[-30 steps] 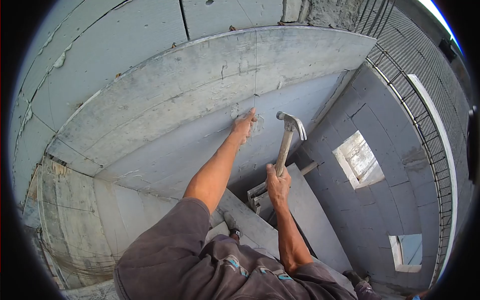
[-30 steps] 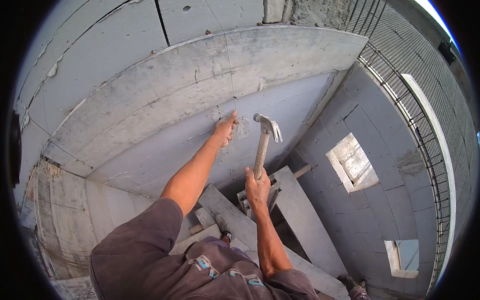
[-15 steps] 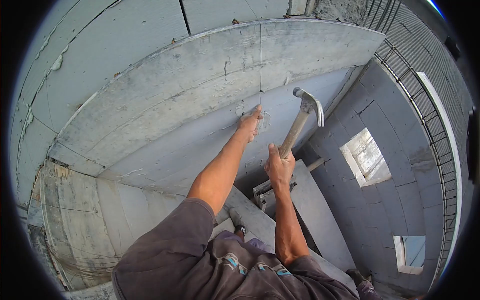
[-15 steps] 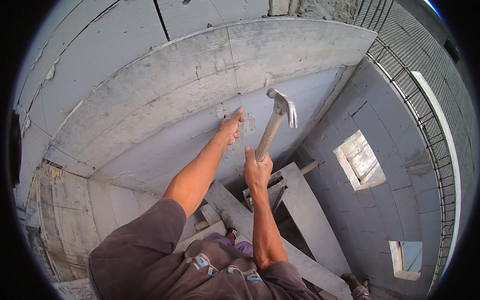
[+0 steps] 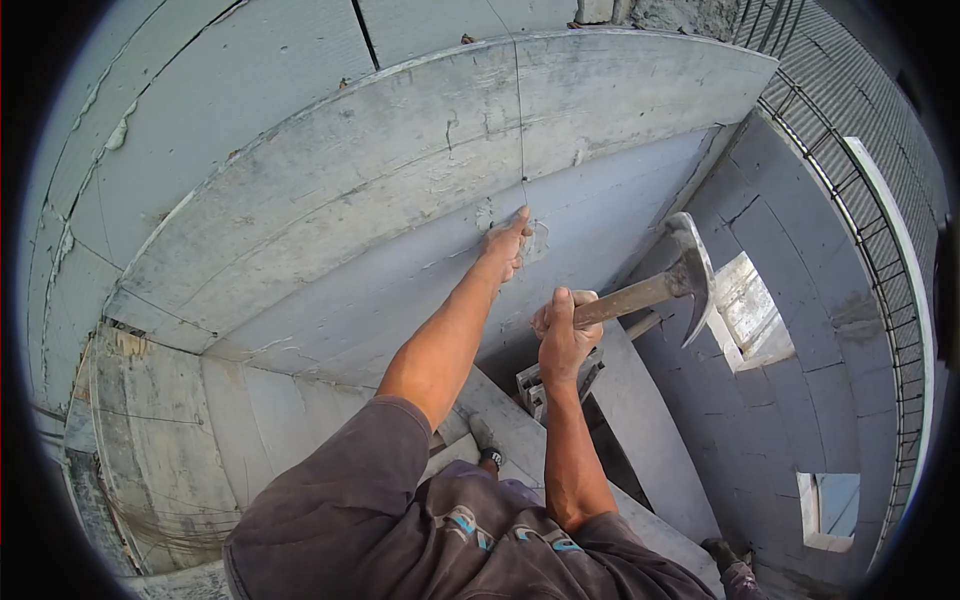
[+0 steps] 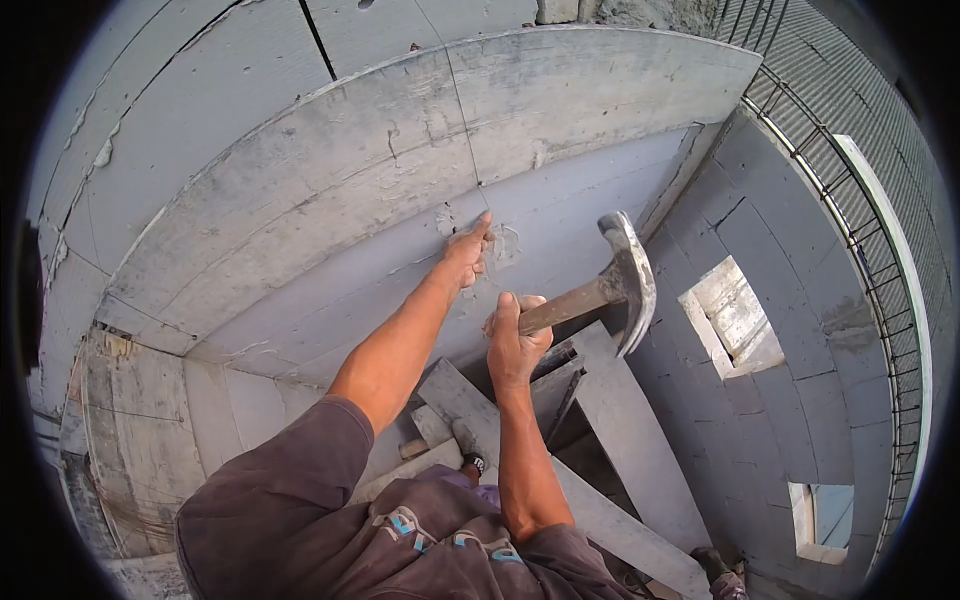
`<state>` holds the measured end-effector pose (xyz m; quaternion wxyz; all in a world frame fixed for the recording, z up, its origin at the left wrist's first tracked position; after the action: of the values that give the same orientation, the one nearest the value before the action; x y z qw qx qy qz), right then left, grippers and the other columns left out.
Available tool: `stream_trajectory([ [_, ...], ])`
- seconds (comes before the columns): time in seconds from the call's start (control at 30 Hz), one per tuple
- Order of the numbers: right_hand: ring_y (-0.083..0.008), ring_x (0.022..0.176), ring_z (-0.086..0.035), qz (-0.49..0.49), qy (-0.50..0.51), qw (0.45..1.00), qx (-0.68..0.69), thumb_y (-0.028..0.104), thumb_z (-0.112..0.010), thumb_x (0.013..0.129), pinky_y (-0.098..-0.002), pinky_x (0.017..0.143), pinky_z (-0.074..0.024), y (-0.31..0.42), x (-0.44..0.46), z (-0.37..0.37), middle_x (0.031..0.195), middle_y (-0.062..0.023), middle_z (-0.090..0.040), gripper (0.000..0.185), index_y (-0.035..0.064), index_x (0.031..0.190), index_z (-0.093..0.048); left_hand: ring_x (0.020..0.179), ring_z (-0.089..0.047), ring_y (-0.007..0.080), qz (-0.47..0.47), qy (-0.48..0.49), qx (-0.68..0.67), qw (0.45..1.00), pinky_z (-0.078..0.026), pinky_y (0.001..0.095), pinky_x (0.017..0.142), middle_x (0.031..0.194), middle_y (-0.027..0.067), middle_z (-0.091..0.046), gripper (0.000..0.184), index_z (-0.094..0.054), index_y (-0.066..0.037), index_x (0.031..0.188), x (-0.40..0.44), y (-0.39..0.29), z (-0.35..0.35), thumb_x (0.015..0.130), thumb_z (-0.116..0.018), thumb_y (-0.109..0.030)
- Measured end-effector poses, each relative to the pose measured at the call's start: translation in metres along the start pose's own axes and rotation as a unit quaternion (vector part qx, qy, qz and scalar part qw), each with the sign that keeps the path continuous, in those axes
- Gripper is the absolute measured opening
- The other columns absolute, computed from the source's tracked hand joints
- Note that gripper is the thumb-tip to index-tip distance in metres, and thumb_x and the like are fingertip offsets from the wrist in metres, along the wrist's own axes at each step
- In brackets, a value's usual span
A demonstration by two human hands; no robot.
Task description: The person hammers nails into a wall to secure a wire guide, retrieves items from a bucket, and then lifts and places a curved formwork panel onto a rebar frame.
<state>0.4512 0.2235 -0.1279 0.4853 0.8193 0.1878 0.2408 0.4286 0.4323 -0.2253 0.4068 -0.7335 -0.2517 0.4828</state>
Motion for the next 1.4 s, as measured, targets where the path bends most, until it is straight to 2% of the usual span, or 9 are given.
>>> stream_trajectory([
  [0.07, -0.0097, 0.047, -0.047, 0.131, -0.047, 0.987, 0.075, 0.019, -0.061, 0.100, -0.0278, 0.044, -0.0424, 0.000, 0.012, -0.006, 0.058, -0.0008, -0.048, 0.022, 0.0049, 0.090, -0.048, 0.046, -0.027, 0.0070, -0.005, -0.002, -0.003, 1.000, -0.024, 0.0249, 0.041, 0.070, -0.0043, -0.043, 0.059, -0.063, -0.007, 0.086, 0.002, -0.004, 0.000, 0.080, -0.075, -0.064],
  [0.2, -0.0078, 0.054, -0.053, -0.158, 0.143, 0.923, -0.320, 0.015, -0.063, 0.097, -0.0263, 0.052, -0.0444, -0.078, 0.020, 0.003, 0.063, -0.0044, -0.058, 0.026, 0.0025, 0.075, -0.055, 0.048, -0.030, 0.0074, -0.001, -0.023, 0.001, 1.000, -0.024, 0.0254, 0.041, 0.067, -0.0029, -0.042, 0.057, -0.064, -0.005, 0.084, -0.006, 0.006, 0.001, 0.083, -0.074, -0.061],
  [0.37, -0.0121, 0.049, -0.050, -0.016, -0.023, 1.000, 0.011, 0.021, -0.065, 0.095, -0.0329, 0.048, -0.0429, -0.016, 0.008, 0.000, 0.057, -0.0007, -0.051, 0.029, 0.0029, 0.076, -0.054, 0.047, -0.031, 0.0083, -0.007, -0.024, 0.009, 1.000, -0.023, 0.0258, 0.040, 0.069, -0.0025, -0.043, 0.055, -0.064, -0.007, 0.083, 0.003, -0.003, 0.000, 0.083, -0.074, -0.060],
  [0.5, -0.0115, 0.050, -0.052, -0.094, 0.157, 0.911, -0.369, 0.024, -0.068, 0.094, -0.0319, 0.048, -0.0433, -0.094, 0.025, -0.003, 0.057, -0.0010, -0.052, 0.028, 0.0031, 0.077, -0.056, 0.044, -0.025, 0.0073, -0.004, -0.002, 0.001, 1.000, -0.025, 0.0259, 0.041, 0.070, -0.0055, -0.042, 0.057, -0.064, -0.008, 0.088, 0.019, 0.009, 0.000, 0.081, -0.074, -0.064],
  [0.77, -0.0106, 0.048, -0.051, 0.012, 0.040, 0.964, -0.264, 0.024, -0.069, 0.093, -0.0312, 0.045, -0.0425, -0.071, 0.018, -0.003, 0.056, -0.0010, -0.052, 0.032, 0.0052, 0.074, -0.052, 0.045, -0.027, 0.0091, 0.022, -0.019, 0.013, 0.999, -0.022, 0.0271, 0.040, 0.072, -0.0015, -0.046, 0.058, -0.066, -0.007, 0.083, 0.025, 0.014, 0.007, 0.081, -0.072, -0.065],
  [0.97, -0.0172, 0.051, -0.053, -0.205, 0.071, 0.947, -0.237, 0.025, -0.069, 0.092, -0.0364, 0.051, -0.0440, -0.044, 0.000, 0.029, 0.056, -0.0072, -0.052, 0.030, 0.0005, 0.080, -0.057, 0.042, -0.027, 0.0088, -0.008, -0.036, 0.025, 0.999, -0.022, 0.0282, 0.039, 0.068, -0.0018, -0.045, 0.059, -0.066, -0.007, 0.082, 0.008, 0.010, 0.003, 0.082, -0.071, -0.066],
  [1.13, -0.0118, 0.043, -0.049, 0.042, 0.007, 0.970, -0.241, 0.025, -0.067, 0.094, -0.0306, 0.042, -0.0413, -0.071, 0.020, 0.018, 0.055, -0.0029, -0.052, 0.027, 0.0052, 0.080, -0.055, 0.041, -0.027, 0.0095, -0.023, -0.081, 0.058, 0.995, -0.023, 0.0295, 0.039, 0.066, -0.0026, -0.045, 0.057, -0.067, -0.008, 0.084, 0.004, -0.005, -0.001, 0.084, -0.069, -0.065],
  [1.27, -0.0150, 0.044, -0.051, -0.271, 0.139, 0.917, -0.256, 0.028, -0.068, 0.091, -0.0314, 0.045, -0.0435, -0.031, 0.025, 0.014, 0.055, -0.0025, -0.051, 0.031, 0.0047, 0.078, -0.053, 0.043, -0.031, 0.0106, -0.016, -0.066, 0.105, 0.992, -0.026, 0.0305, 0.040, 0.067, -0.0032, -0.046, 0.056, -0.069, -0.011, 0.088, 0.026, -0.008, 0.018, 0.085, -0.067, -0.067],
  [1.4, -0.0123, 0.048, -0.052, -0.113, 0.063, 0.952, -0.277, 0.029, -0.069, 0.091, -0.0298, 0.046, -0.0436, -0.015, -0.006, 0.064, 0.059, -0.0006, -0.052, 0.030, 0.0045, 0.080, -0.055, 0.044, -0.034, 0.0116, -0.020, -0.101, 0.104, 0.989, -0.029, 0.0320, 0.041, 0.067, -0.0029, -0.053, 0.057, -0.071, -0.011, 0.089, 0.023, 0.005, 0.018, 0.085, -0.065, -0.068],
])
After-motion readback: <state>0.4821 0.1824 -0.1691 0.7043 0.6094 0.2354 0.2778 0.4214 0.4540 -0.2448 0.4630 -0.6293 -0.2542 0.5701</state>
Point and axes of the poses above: each hand's wrist, its own x-axis towards the middle knuckle, its own z-axis out of the back of the hand, y = z × x, the point moved 6 cm from there along x, towards the middle knuckle
